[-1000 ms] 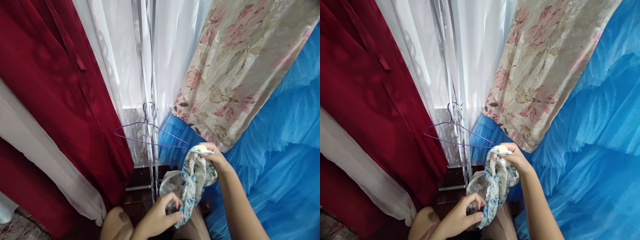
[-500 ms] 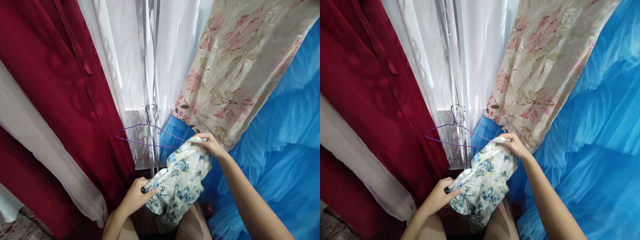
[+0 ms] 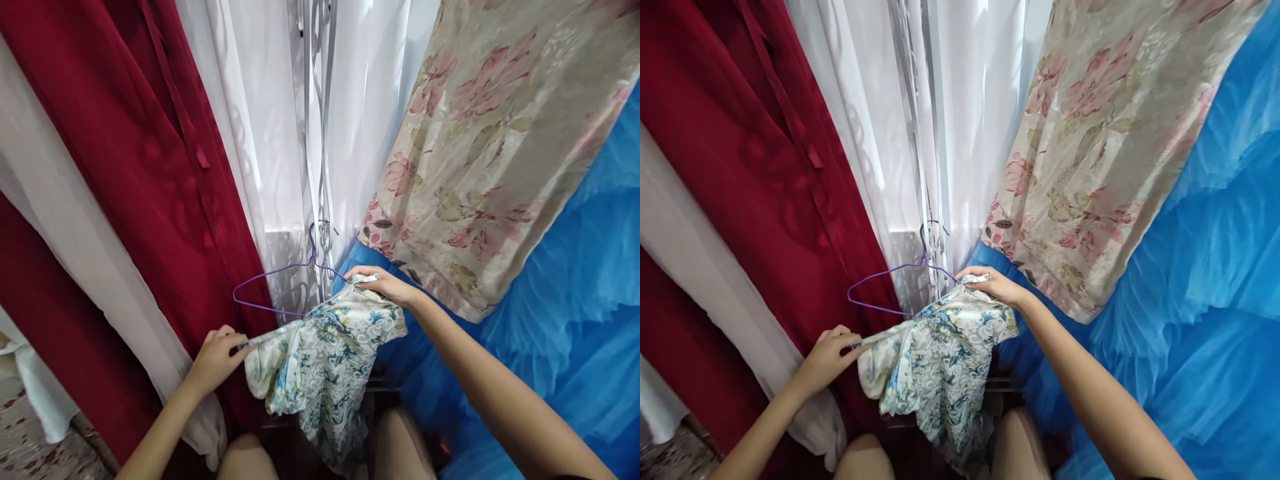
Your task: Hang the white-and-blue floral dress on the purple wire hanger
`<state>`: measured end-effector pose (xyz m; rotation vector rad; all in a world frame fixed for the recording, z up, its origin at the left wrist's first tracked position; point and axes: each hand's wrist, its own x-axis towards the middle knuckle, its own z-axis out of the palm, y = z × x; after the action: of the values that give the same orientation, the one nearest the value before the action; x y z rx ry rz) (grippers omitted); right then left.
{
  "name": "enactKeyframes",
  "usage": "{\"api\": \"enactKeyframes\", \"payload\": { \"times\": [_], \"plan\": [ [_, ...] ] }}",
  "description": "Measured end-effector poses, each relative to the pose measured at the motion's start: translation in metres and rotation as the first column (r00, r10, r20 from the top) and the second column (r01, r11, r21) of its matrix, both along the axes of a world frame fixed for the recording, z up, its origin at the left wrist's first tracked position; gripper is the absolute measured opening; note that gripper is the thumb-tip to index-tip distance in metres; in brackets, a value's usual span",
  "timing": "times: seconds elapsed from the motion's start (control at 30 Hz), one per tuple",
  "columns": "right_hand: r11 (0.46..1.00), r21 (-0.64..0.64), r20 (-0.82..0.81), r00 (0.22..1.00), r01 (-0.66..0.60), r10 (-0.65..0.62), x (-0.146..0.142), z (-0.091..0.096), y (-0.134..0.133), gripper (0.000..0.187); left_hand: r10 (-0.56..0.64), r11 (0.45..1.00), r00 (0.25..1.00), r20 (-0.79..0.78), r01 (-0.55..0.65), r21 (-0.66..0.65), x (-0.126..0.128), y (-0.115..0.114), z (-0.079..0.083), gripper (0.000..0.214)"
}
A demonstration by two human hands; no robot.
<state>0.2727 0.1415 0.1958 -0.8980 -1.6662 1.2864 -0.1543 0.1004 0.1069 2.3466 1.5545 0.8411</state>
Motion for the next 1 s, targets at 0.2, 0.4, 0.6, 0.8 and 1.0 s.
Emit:
{"api": "enactKeyframes", "payload": {
  "times": [0.2, 0.4, 0.6, 0.8, 1.0],
  "plan": [
    [0.996, -0.083, 0.084, 0.996, -0.037, 0.044, 0.011, 0.020, 0.002, 0.029, 0.039, 0.980, 0.953, 0.301, -0.096, 0.175, -0.010, 0.071, 0.038, 0.024],
    [0.957, -0.281, 0.014, 0.997, -0.074, 0.081, 0.014, 0.014, -0.005, 0.040, -0.051, 0.998, 0.865, 0.499, 0.025, 0.058, 0.050, 0.094, 0.076, 0.030],
    [0.968, -0.210, 0.026, 0.991, 0.134, -0.131, 0.039, -0.026, -0.035, 0.039, 0.014, 0.999, 0.863, 0.504, -0.037, 0.035, 0.055, 0.067, 0.072, 0.033],
    [0.907, -0.228, -0.204, 0.894, 0.354, -0.400, 0.035, 0.012, -0.044, 0.036, -0.134, 0.984, 0.957, 0.258, 0.098, 0.145, 0.075, 0.023, 0.113, 0.032],
    [0.997, -0.021, -0.123, 0.990, 0.074, -0.076, -0.020, 0.054, -0.093, 0.036, 0.055, 0.973, 0.933, 0.356, -0.130, 0.191, 0.078, 0.040, 0.095, 0.047]
  ]
}}
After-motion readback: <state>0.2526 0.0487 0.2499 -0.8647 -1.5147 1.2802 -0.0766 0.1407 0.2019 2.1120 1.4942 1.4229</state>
